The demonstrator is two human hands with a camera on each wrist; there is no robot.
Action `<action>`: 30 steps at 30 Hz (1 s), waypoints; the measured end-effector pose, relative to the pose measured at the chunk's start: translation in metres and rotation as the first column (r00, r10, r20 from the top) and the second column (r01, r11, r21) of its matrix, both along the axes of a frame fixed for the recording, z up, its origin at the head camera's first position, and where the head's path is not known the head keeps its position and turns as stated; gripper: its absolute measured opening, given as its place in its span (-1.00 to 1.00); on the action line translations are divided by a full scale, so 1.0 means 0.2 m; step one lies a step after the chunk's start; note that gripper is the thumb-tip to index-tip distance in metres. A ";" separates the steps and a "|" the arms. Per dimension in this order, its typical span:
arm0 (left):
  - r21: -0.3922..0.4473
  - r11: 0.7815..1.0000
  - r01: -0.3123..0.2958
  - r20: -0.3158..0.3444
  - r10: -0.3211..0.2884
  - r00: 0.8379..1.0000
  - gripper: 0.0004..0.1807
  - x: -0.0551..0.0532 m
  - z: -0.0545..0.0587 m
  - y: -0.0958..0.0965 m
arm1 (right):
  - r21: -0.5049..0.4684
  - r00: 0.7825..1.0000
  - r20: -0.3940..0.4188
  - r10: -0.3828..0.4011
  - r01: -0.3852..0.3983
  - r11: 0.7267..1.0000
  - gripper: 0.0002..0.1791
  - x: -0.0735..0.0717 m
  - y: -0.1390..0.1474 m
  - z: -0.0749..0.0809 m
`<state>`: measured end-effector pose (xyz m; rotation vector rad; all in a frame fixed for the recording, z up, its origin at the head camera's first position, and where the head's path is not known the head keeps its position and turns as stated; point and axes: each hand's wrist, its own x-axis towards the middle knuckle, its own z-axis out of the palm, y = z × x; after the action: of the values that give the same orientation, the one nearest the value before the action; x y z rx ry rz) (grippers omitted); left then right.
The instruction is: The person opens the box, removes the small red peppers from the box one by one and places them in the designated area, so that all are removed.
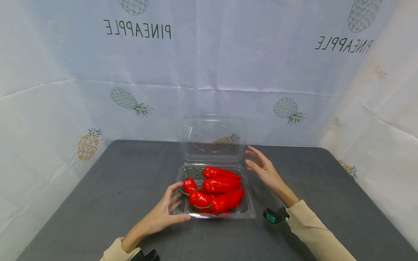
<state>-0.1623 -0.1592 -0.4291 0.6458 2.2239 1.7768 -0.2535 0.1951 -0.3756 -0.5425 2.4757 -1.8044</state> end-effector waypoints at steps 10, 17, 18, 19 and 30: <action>0.001 1.000 -0.001 -0.012 0.001 1.000 0.01 0.00 -0.01 0.01 | 0.010 0.997 0.080 0.015 -0.016 1.000 -0.27 -0.03 -0.03 -0.07; -0.009 1.000 -0.017 -0.013 0.017 1.000 0.01 0.01 0.00 0.01 | 0.127 0.994 0.111 0.007 -0.021 0.992 -0.28 -0.03 -0.04 -0.09; -0.010 1.000 -0.018 -0.011 0.018 1.000 0.01 0.01 0.00 0.01 | 0.142 0.993 0.117 0.004 -0.021 0.990 -0.29 -0.02 -0.04 -0.09; -0.010 1.000 -0.014 -0.015 0.014 1.000 0.00 0.01 0.00 0.01 | 0.160 0.993 0.121 0.003 -0.022 0.987 -0.30 -0.02 -0.03 -0.09; -0.047 0.998 -0.044 0.024 0.046 0.999 0.02 0.02 0.01 0.01 | 0.228 0.998 0.056 -0.026 0.013 0.973 -0.33 0.02 -0.01 -0.07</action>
<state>-0.1576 -0.1569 -0.4277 0.5655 2.2729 1.7392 -0.2495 0.1924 -0.3893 -0.4461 2.6081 -1.4890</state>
